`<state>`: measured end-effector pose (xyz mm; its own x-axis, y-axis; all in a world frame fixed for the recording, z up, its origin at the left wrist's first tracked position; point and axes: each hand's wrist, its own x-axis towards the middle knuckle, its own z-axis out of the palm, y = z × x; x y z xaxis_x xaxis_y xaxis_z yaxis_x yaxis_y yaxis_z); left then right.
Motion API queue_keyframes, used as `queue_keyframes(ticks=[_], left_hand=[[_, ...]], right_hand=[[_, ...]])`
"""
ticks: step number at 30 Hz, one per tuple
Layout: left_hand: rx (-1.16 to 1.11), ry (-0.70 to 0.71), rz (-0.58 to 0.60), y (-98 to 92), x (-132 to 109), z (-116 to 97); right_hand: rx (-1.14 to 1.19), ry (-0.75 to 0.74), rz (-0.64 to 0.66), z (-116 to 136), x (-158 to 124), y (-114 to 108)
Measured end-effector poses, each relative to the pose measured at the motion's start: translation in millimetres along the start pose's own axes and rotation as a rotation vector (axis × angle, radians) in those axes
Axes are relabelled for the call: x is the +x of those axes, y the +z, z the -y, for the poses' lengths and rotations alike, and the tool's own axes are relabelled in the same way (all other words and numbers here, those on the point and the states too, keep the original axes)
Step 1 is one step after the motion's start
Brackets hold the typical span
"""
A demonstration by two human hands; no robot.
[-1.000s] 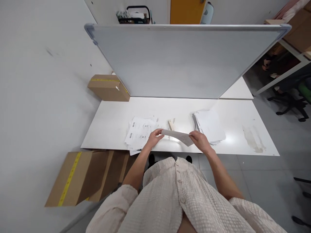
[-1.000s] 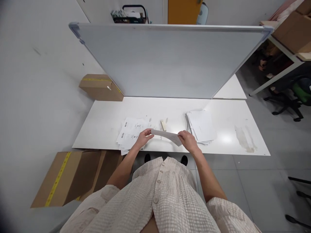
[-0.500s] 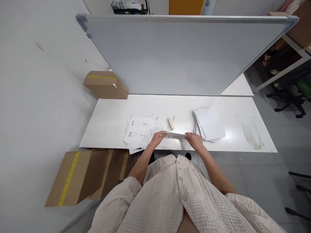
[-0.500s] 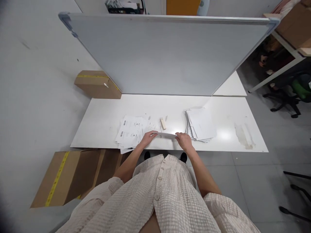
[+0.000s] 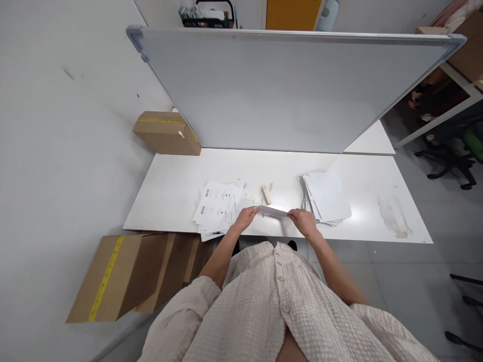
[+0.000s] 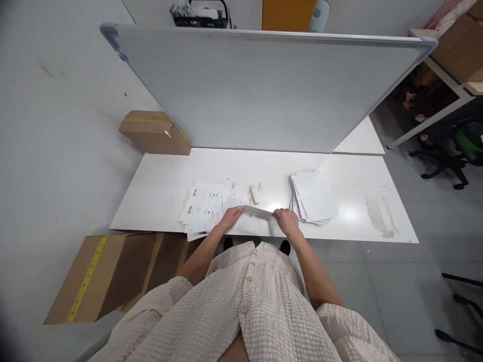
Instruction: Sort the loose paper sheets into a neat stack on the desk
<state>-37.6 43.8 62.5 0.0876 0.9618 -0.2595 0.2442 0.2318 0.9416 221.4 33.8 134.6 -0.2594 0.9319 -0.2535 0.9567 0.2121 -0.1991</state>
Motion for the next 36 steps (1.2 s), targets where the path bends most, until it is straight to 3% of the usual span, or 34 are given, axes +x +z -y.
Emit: queue_keyframes(ticks=[10, 20, 23, 26, 29, 32, 36], left_hand=[[-0.032, 0.029, 0.018, -1.6, -5.5, -10.3], [-0.064, 0.011, 0.016, -12.5, -5.0, -35.3], [0.007, 0.089, 0.069, -13.7, -1.4, -49.5], [0.158, 0.271, 0.112, -12.1, -2.8, -72.4], [0.238, 0.389, 0.117, -7.9, -12.1, -99.5], [0.136, 0.382, 0.128, -2.7, -21.4, -117.5], [0.195, 0.371, 0.169, 2.9, -20.1, -112.7]], right_hand=[[0.051, -0.012, 0.014, 3.4, 4.4, -5.6], [0.358, 0.025, 0.040, -7.6, 5.1, -7.1], [0.433, 0.025, 0.069, -10.5, 4.7, -5.7], [0.655, 0.008, 0.016, -6.1, 4.2, -4.1], [0.902, 0.041, -0.075, 0.2, 4.3, 3.6], [1.074, 0.083, -0.140, 3.1, 5.2, 19.7], [1.145, 0.149, -0.179, 1.6, 7.6, 43.9]])
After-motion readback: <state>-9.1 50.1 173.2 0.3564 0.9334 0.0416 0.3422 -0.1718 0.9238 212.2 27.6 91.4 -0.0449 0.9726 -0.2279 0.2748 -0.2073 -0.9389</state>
